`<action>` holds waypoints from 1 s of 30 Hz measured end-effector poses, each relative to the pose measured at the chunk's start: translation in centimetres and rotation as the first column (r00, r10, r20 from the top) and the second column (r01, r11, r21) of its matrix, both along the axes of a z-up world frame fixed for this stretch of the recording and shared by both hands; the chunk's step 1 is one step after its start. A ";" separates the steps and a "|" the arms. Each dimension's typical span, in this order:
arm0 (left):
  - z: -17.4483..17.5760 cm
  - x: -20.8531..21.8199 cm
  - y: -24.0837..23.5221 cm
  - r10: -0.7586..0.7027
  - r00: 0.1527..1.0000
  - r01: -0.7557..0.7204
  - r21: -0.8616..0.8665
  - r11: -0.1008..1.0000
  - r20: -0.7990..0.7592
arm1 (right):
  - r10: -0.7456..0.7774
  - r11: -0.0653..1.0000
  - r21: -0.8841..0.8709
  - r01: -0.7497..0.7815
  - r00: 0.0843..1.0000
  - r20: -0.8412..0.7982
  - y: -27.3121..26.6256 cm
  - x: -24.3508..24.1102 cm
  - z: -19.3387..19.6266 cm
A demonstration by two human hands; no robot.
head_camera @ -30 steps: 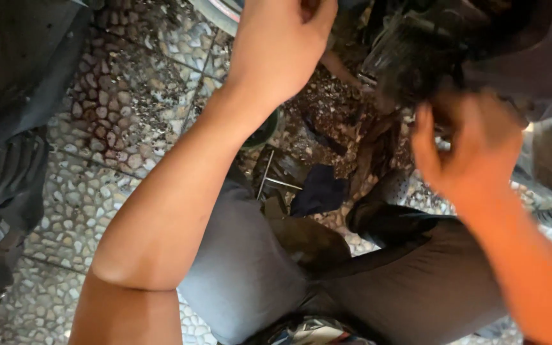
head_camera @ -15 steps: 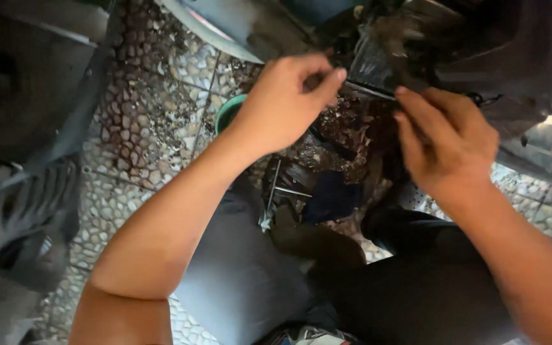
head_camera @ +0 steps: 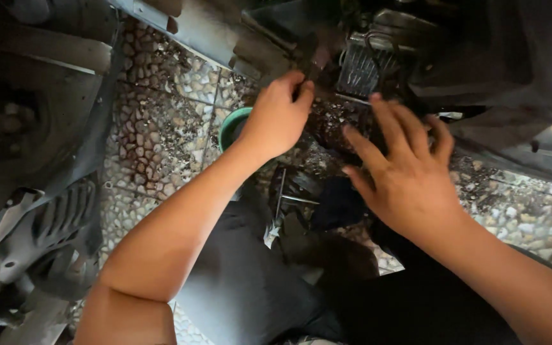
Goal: The person is sitting on the floor and working on the rear engine area of a motorcycle. They use a T-handle wrench to loosen and tighten bolts on the engine casing, occasionally using their hands to adjust components. A green container is placed nearby to catch fluids.
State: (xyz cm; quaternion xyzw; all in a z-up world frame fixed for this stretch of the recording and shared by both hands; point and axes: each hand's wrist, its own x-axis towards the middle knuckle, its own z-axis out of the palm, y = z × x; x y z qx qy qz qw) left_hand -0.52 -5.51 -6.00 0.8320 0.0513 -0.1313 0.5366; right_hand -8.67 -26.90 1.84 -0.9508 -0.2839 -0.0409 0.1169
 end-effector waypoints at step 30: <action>1.6 0.5 -2.4 -0.327 0.827 0.229 0.257 0.939 0.457 | 0.037 0.998 0.052 -0.029 0.987 -0.155 -0.8 0.4 0.6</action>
